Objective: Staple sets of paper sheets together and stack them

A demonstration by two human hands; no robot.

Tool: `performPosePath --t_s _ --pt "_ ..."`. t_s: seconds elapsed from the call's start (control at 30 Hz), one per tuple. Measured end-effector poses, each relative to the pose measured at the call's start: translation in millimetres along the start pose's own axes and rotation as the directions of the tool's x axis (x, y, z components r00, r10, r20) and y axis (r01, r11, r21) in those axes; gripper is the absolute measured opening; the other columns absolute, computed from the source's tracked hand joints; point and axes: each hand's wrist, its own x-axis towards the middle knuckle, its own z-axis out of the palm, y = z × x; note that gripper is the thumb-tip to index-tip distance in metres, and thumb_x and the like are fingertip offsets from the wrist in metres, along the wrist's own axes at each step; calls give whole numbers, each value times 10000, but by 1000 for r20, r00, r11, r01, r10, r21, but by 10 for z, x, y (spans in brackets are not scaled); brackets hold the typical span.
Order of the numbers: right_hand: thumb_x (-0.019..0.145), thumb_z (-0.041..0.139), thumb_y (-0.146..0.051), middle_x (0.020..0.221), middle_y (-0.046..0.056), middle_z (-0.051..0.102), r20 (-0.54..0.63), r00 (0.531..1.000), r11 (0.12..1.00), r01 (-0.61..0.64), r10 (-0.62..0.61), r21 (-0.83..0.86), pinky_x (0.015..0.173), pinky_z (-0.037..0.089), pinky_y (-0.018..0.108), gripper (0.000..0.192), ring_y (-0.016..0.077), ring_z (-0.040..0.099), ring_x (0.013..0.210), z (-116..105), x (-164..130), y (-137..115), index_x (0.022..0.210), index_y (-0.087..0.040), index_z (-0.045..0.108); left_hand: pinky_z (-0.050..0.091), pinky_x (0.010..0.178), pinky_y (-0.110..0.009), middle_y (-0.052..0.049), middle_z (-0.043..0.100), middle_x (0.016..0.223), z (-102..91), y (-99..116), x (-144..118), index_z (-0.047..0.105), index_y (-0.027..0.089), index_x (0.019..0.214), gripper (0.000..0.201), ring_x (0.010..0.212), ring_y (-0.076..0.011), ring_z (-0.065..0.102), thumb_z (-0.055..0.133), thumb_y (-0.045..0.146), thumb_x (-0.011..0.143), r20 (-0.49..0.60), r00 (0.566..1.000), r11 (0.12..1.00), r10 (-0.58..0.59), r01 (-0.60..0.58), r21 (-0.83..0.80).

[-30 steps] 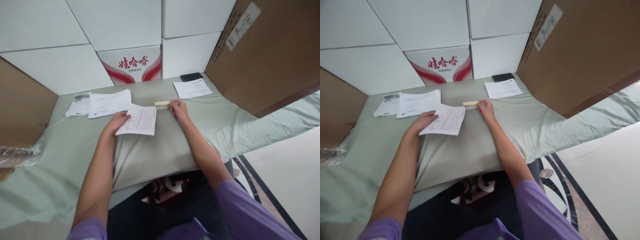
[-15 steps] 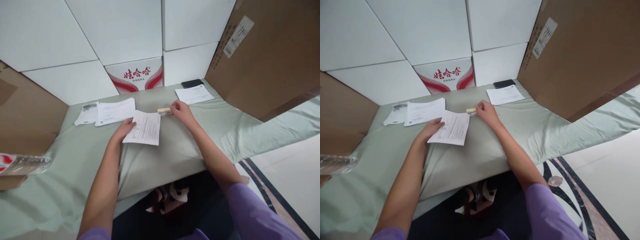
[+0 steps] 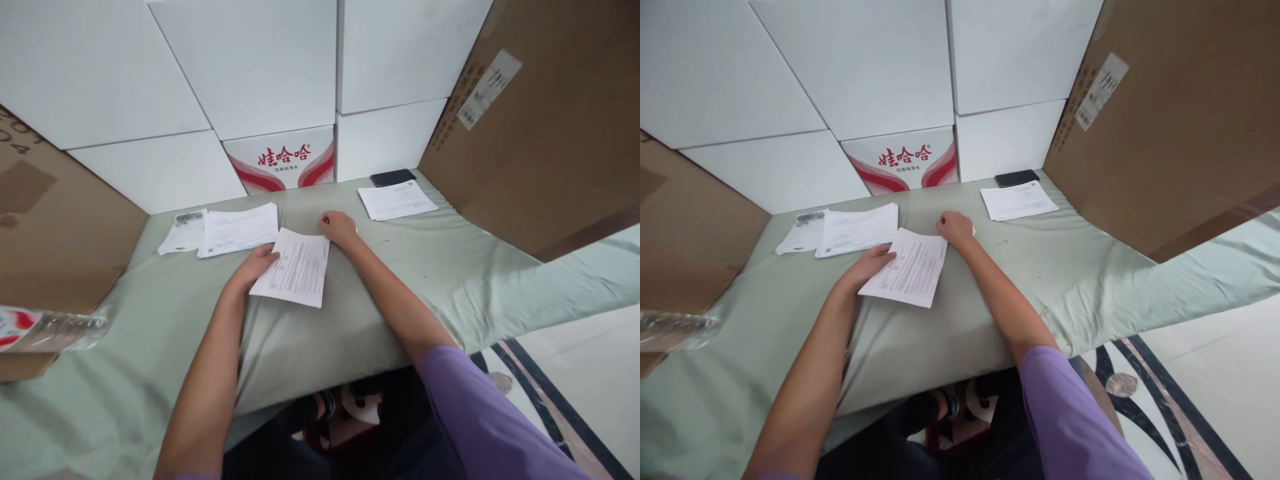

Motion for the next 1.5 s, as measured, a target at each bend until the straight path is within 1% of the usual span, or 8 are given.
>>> performPosePath --t_s 0.07,0.23,0.37,0.67,0.87,1.03,1.23,1.5 --pt "862 545 -271 943 82 728 -18 1000 1000 -1 1 1 739 435 327 172 232 625 868 18 -4 32 874 -229 712 561 610 -371 -101 772 804 -8 17 -16 741 158 958 367 670 -271 721 718 376 664 6 1000 1000 -28 28 -1" --pt "852 550 -246 941 31 725 50 998 999 50 -50 -13 741 428 294 194 200 623 888 -87 -5 81 972 -248 703 572 720 -356 -98 778 905 -22 90 -93 727 143 1067 446 795 -261 736 704 414 714 46 998 997 -39 36 61" --pt "878 522 -244 976 29 725 48 999 998 27 -25 -48 748 427 290 205 193 622 907 -116 -5 82 987 -244 696 568 734 -351 -104 777 941 -8 147 -141 713 132 1136 484 804 -255 734 686 402 735 47 996 995 -73 70 64" --pt "883 511 -248 1016 30 733 46 999 994 1 4 -107 775 434 303 197 208 638 957 -63 3 60 966 -249 690 561 707 -333 -106 776 927 30 225 -191 716 133 1131 440 779 -243 730 655 362 761 50 995 994 -86 82 68" --pt "882 493 -240 1030 38 739 62 998 990 -20 29 -140 793 437 315 214 216 647 962 -36 -6 35 964 -250 690 553 683 -320 -101 775 917 22 211 -195 716 132 1148 459 760 -235 725 673 364 754 54 995 996 -81 78 50" --pt "911 451 -241 1065 68 741 80 996 980 -25 42 -197 799 438 312 275 226 655 987 -47 -34 -19 994 -238 713 542 661 -307 -93 774 910 23 206 -187 705 131 1173 474 742 -224 720 670 346 752 60 993 995 -101 100 31" --pt "953 396 -237 1127 89 735 129 990 965 -23 58 -261 816 442 317 339 240 662 1040 -56 -34 -52 1073 -233 713 540 652 -310 -97 772 895 29 213 -169 720 124 1138 454 723 -226 714 669 326 734 35 995 995 -98 96 39" --pt "955 377 -205 1134 108 731 115 991 957 -29 65 -290 803 451 331 344 269 673 1054 -38 -29 -52 1097 -217 690 530 631 -302 -102 769 900 38 233 -180 722 132 1133 450 730 -230 711 667 333 733 29 994 993 -103 101 56"
